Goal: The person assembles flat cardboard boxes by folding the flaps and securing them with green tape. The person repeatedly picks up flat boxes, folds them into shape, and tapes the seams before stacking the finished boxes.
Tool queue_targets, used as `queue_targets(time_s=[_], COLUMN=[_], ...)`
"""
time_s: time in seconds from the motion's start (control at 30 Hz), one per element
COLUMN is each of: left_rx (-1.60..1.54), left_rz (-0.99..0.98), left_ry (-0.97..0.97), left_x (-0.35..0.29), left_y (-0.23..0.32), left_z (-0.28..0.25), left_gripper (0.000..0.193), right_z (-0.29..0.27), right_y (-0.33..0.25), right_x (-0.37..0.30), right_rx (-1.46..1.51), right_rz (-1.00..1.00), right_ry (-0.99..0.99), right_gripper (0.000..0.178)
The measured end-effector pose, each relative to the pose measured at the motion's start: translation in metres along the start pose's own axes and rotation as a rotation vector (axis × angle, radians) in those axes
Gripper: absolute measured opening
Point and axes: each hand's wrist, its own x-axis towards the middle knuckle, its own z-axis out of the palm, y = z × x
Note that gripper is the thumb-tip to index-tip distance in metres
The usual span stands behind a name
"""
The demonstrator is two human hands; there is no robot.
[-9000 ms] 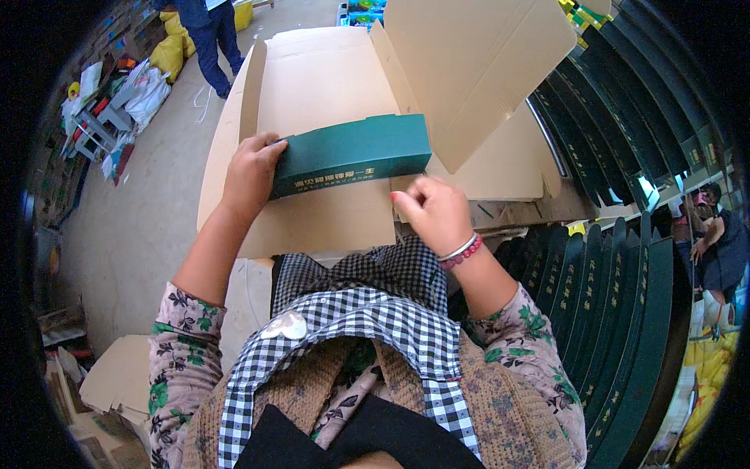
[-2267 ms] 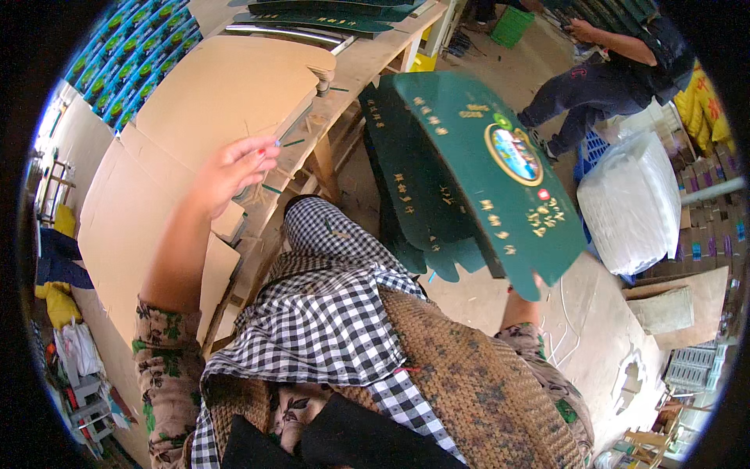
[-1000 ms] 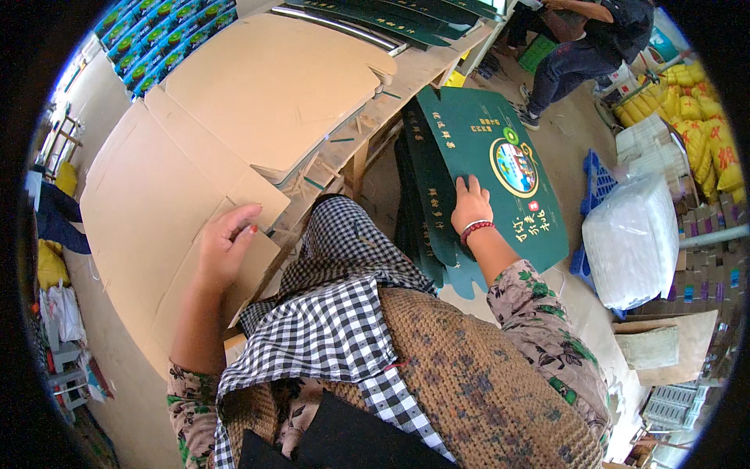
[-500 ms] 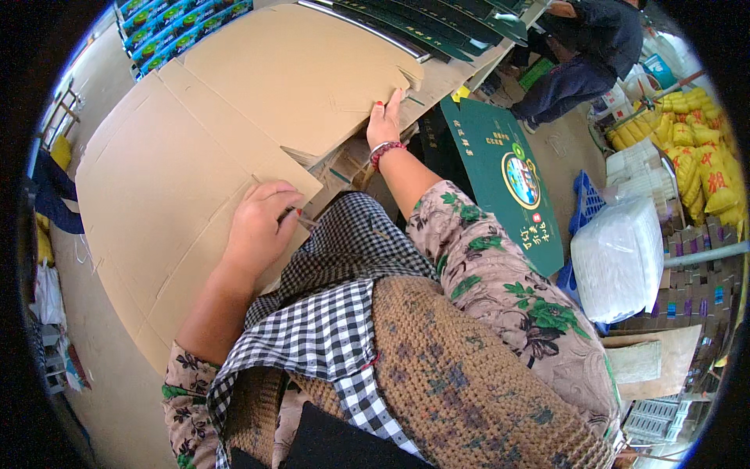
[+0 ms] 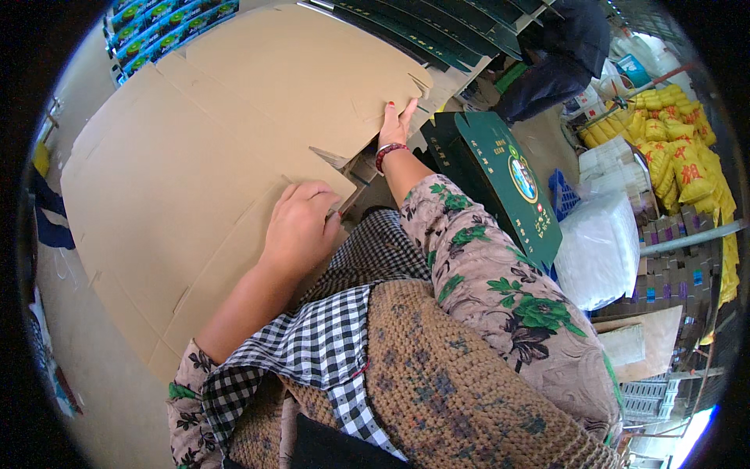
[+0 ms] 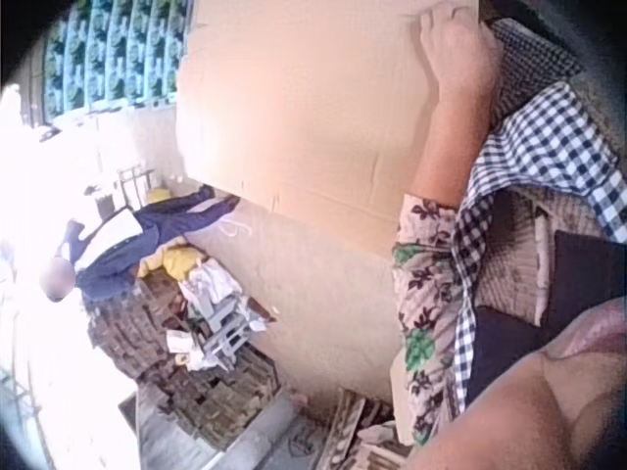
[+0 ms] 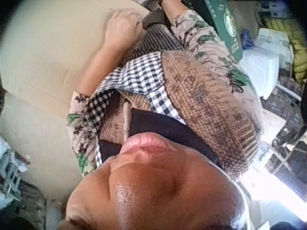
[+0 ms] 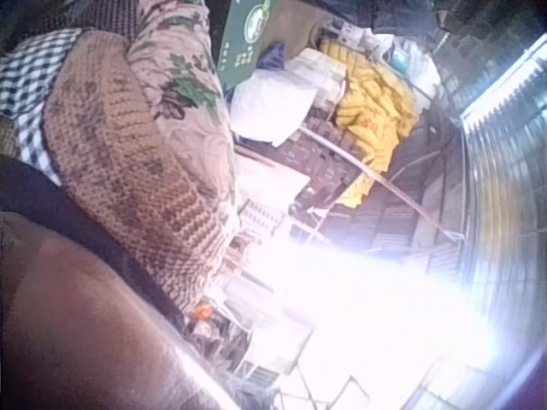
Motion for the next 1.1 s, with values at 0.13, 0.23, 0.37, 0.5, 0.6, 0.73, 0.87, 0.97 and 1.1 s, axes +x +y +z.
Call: queue_targets(time_s=[0.13, 0.23, 0.37, 0.5, 0.6, 0.73, 0.87, 0.97, 1.1], left_rx=[-0.045, -0.051, -0.060, -0.061, -0.067, -0.068, -0.047, -0.049, -0.112], left_rz=[-0.020, -0.021, -0.008, -0.026, -0.030, -0.069, -0.066, -0.069, -0.035], left_ry=[0.013, 0.005, -0.003, -0.001, 0.006, -0.025, -0.037, -0.056, -0.112], left_x=[-0.001, 0.000, 0.000, -0.002, -0.002, -0.002, -0.002, -0.003, -0.017], left_y=[-0.002, -0.004, -0.006, -0.009, -0.011, -0.010, -0.013, -0.020, -0.024], left_z=[0.015, 0.019, 0.020, 0.019, 0.017, 0.009, -0.006, -0.020, -0.043], left_gripper=[0.016, 0.016, 0.015, 0.014, 0.014, 0.014, 0.015, 0.015, 0.023], right_z=[-0.010, -0.013, -0.015, -0.011, -0.007, -0.005, 0.004, 0.018, 0.018], right_y=[0.004, 0.005, 0.009, 0.013, 0.008, -0.002, -0.004, -0.004, -0.024], right_x=[0.003, 0.004, 0.011, 0.011, 0.005, 0.000, 0.000, -0.010, -0.033], right_rx=[0.064, 0.084, 0.095, 0.155, 0.208, 0.085, 0.024, 0.018, 0.002], right_rz=[0.035, 0.087, 0.073, 0.062, 0.119, 0.098, 0.063, 0.032, 0.034], right_ry=[0.003, -0.003, -0.031, -0.052, -0.030, -0.027, -0.018, 0.031, -0.192], right_gripper=[0.080, 0.080, 0.081, 0.086, 0.081, 0.081, 0.081, 0.082, 0.081])
